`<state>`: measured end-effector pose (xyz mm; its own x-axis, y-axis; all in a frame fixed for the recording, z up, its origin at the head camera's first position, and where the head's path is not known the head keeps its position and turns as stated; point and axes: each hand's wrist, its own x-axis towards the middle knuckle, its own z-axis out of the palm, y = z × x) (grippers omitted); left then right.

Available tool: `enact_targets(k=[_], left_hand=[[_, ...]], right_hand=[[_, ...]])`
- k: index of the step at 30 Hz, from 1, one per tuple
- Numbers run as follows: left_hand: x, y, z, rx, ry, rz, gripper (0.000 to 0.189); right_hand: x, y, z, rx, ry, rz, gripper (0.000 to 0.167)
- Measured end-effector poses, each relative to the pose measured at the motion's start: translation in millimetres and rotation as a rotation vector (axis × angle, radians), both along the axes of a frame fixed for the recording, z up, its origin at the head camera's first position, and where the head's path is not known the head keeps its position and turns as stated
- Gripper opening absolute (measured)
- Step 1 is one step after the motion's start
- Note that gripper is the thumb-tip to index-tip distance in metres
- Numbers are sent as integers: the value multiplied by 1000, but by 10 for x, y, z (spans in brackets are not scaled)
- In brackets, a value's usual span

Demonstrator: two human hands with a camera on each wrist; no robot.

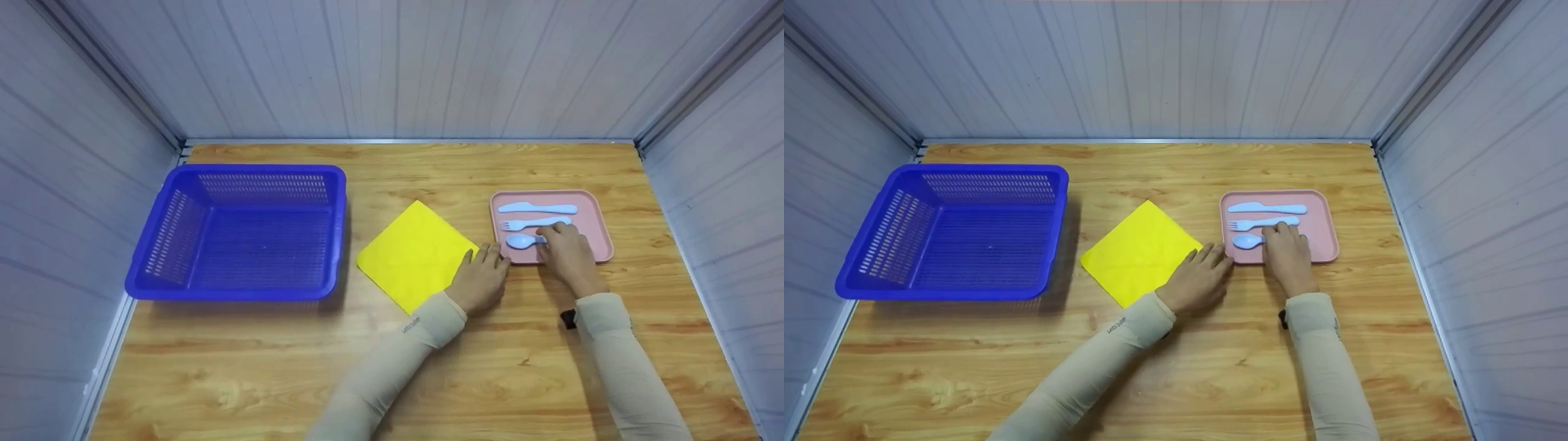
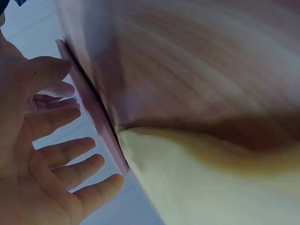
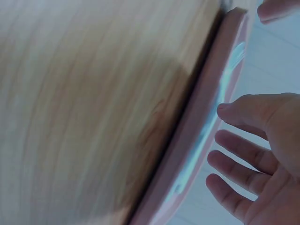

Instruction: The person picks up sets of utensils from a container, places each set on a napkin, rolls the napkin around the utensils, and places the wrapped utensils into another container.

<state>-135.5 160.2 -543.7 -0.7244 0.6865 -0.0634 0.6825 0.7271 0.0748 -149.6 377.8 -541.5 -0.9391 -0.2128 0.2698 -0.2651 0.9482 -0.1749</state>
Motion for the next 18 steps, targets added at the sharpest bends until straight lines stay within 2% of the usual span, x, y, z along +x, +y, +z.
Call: enact_targets(k=[4, 9, 18], left_hand=[[-1, -5, -18, -31, -22, 0, 50], [4, -20, -39, -40, -5, -20, 50], [-4, -18, -80, -14, 33, -28, 46]], right_hand=[[-26, 26, -30, 3, -52, -22, 17], [-57, 33, -54, 18, -115, -51, 17], [-68, 48, -93, 23, -142, -83, 15]])
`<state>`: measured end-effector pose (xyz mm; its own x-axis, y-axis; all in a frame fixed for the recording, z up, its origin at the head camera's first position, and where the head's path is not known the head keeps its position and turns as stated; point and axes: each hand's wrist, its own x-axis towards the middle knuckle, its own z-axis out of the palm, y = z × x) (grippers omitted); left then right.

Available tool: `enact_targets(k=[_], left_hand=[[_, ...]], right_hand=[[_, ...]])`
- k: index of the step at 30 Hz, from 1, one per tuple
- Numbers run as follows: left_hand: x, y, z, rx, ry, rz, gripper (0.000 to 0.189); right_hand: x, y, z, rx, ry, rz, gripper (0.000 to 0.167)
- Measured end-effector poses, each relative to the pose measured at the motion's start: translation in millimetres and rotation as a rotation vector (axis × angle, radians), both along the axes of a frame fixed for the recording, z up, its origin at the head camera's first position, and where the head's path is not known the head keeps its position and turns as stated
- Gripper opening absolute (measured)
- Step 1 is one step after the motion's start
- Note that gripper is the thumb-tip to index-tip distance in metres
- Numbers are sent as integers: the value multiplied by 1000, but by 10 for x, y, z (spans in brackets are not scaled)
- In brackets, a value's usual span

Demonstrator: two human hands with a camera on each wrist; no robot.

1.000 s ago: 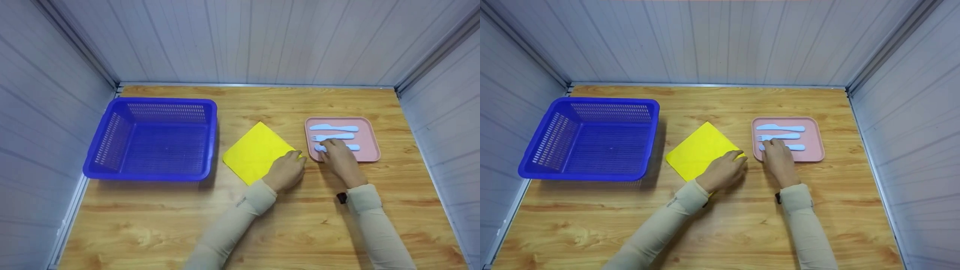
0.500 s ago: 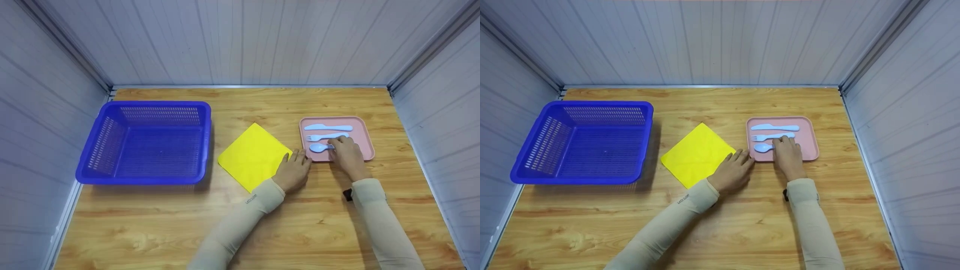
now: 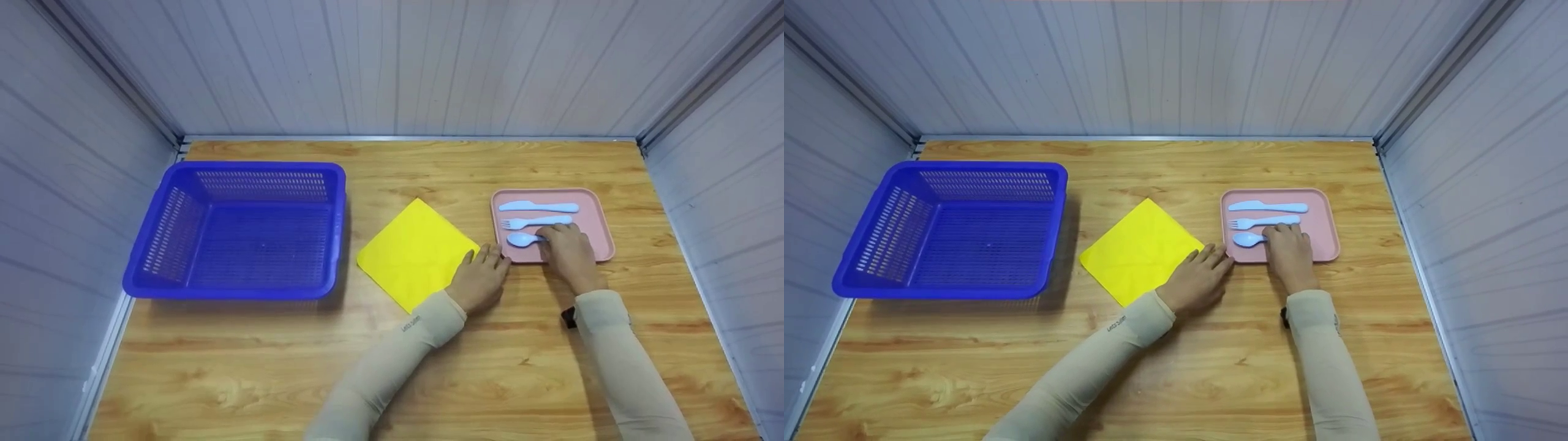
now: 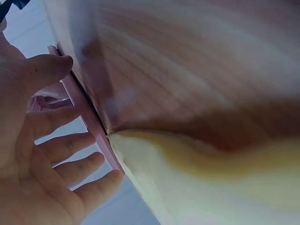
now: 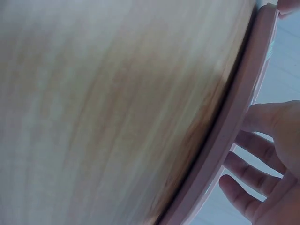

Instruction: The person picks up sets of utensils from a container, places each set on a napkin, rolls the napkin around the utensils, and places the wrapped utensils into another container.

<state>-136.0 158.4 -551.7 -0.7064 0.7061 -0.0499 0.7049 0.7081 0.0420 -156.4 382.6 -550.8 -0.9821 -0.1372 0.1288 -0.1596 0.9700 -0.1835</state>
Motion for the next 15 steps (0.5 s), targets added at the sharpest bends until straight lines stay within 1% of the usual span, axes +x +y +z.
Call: enact_targets(k=[3, 7, 9, 11, 15], left_hand=[[-2, -6, 5, -2, -15, 1, 48], [7, -28, 31, -5, -57, 17, 53], [20, -49, 48, -3, -58, 29, 54], [33, -102, 75, 0, -41, 41, 55], [61, -278, 134, 30, 27, 73, 50]], right_hand=[[1, 0, 7, 21, -7, -16, 15], [18, 0, 37, 47, -10, -34, 16], [33, -2, 65, 50, -12, -43, 17], [34, -22, 99, 50, -6, -46, 18], [26, -107, 169, 31, 24, -32, 20]])
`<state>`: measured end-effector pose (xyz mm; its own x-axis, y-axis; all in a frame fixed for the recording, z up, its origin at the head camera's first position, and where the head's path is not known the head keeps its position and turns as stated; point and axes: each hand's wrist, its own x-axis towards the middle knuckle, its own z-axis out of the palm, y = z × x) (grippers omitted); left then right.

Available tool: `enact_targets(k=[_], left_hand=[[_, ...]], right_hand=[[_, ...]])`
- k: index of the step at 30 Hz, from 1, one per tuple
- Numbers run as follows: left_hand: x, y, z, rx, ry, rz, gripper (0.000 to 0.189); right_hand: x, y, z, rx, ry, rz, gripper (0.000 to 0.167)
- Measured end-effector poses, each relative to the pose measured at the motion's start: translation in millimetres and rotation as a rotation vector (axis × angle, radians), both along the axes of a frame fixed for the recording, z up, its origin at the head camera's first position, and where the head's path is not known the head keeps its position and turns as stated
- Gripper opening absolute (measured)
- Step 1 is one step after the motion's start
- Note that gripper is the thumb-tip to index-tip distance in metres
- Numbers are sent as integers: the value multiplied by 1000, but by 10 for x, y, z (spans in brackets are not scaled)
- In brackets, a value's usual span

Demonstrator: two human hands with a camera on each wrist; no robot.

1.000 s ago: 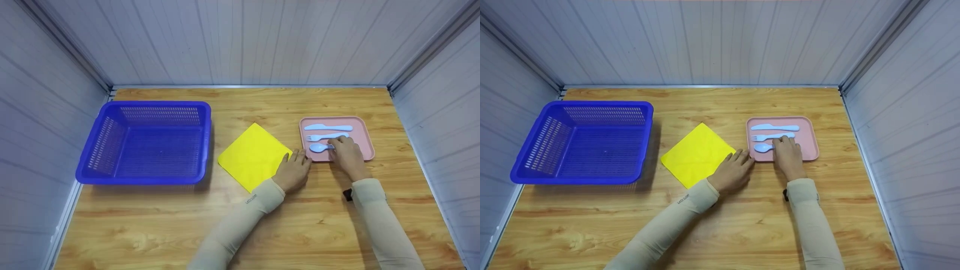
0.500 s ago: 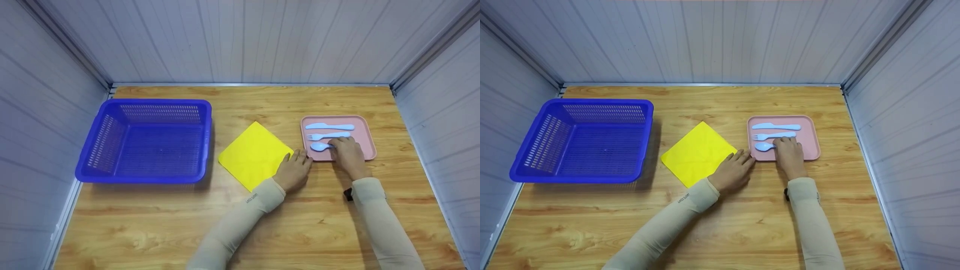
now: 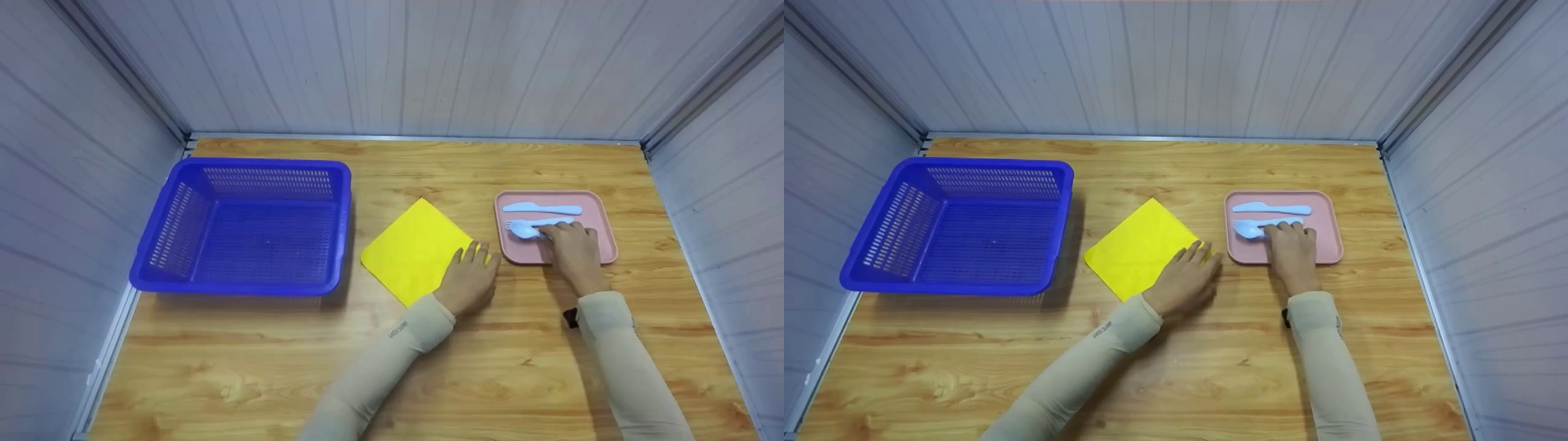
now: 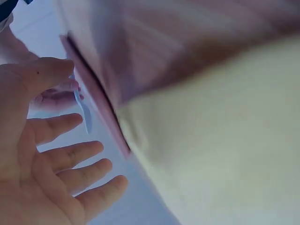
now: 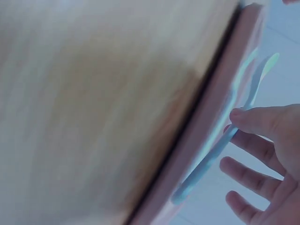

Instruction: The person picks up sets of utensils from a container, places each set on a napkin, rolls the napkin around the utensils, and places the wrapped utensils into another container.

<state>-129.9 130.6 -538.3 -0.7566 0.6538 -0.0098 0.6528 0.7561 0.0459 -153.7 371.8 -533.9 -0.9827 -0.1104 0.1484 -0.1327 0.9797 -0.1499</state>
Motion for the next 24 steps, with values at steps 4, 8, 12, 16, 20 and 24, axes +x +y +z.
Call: enact_targets(k=[4, 8, 12, 16, 20, 24], left_hand=[[52, -276, 43, 45, 72, 60, 45], [130, -604, 59, 35, 75, 143, 49], [170, -962, 56, 62, 19, 245, 52], [176, -1233, 7, 123, 15, 299, 47], [152, -1365, -42, 152, 16, 310, 47], [120, -1420, -85, 165, -33, 315, 50]], right_hand=[[-41, -156, 78, -2, 56, 43, 18], [-101, -370, 162, -1, 93, 94, 19], [-196, -626, 221, -34, 109, 165, 20], [-274, -858, 282, -101, 38, 172, 19], [-348, -1082, 302, -206, -70, 118, 20], [-448, -1341, 275, -306, -135, 76, 21]])
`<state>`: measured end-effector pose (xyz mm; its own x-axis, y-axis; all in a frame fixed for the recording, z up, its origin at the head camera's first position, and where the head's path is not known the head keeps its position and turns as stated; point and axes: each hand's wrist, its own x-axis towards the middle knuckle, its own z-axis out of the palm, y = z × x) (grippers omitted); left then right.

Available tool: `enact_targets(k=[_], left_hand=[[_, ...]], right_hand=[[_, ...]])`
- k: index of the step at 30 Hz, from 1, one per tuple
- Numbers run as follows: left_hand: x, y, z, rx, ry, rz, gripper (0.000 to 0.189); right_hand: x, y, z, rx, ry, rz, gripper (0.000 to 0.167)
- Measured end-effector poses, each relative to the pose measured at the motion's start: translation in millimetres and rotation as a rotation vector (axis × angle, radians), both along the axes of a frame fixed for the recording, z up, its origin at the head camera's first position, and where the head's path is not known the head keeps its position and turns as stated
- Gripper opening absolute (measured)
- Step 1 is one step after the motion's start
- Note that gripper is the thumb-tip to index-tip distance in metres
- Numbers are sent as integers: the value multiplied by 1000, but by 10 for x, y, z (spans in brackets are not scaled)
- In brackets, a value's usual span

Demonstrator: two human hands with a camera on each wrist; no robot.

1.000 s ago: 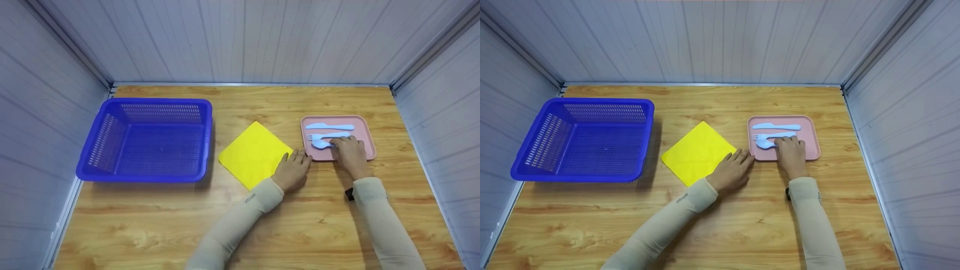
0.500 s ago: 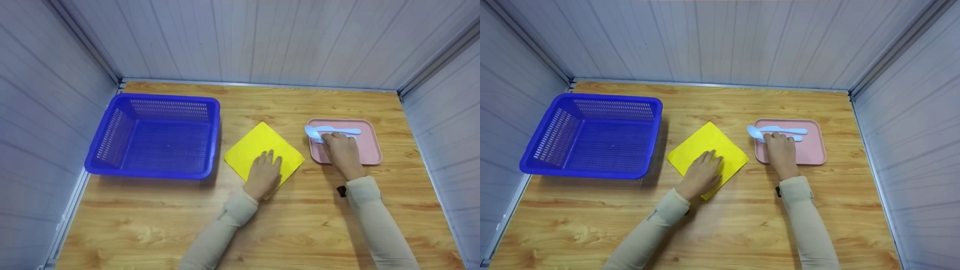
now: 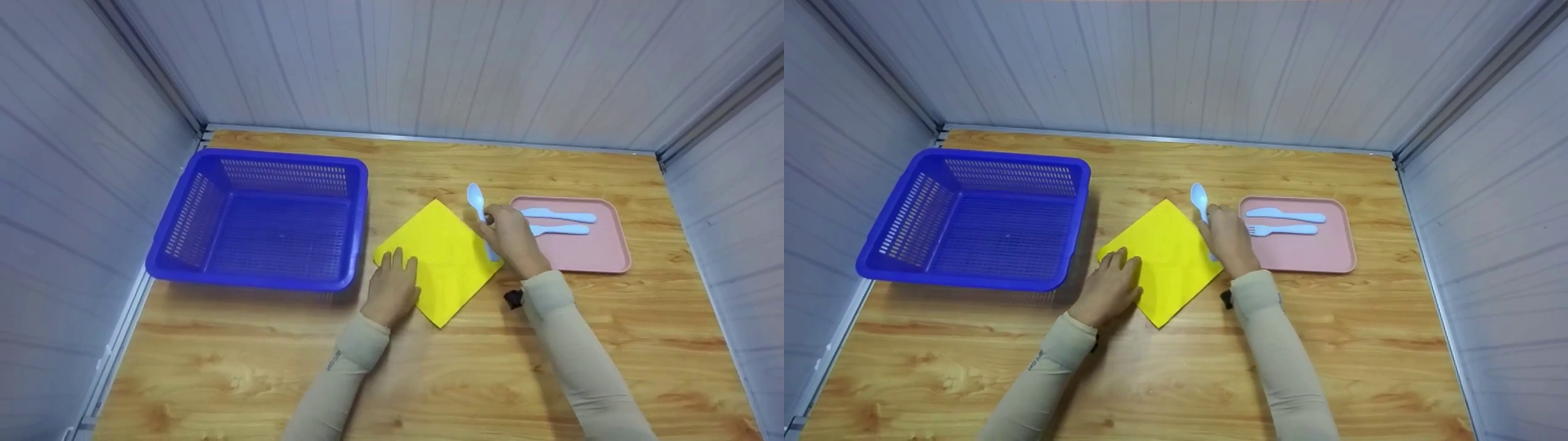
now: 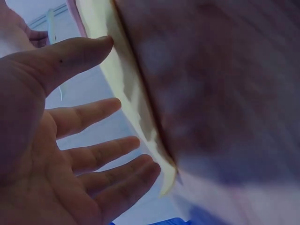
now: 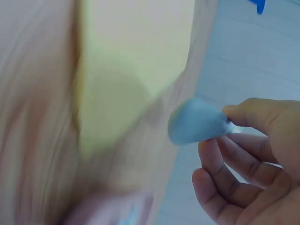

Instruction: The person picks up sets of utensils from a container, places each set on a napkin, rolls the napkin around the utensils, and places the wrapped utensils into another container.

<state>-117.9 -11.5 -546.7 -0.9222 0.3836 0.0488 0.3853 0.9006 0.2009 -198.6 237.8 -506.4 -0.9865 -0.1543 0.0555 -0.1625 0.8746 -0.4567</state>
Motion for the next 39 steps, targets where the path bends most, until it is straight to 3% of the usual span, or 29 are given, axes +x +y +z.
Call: enact_targets(k=[7, 15, 24, 39], left_hand=[[-36, 3, -40, -16, -122, -7, 54], [-30, 51, -27, -50, -193, 4, 57], [-29, 70, -31, -58, -198, 2, 58], [-24, -13, -5, -68, -219, 16, 59]], right_hand=[[-156, -427, -106, -71, -111, -85, 22], [-242, -746, -262, -121, -166, -115, 25], [-315, -896, -374, -127, -223, -155, 20], [-337, -1015, -457, -134, -156, -136, 22]])
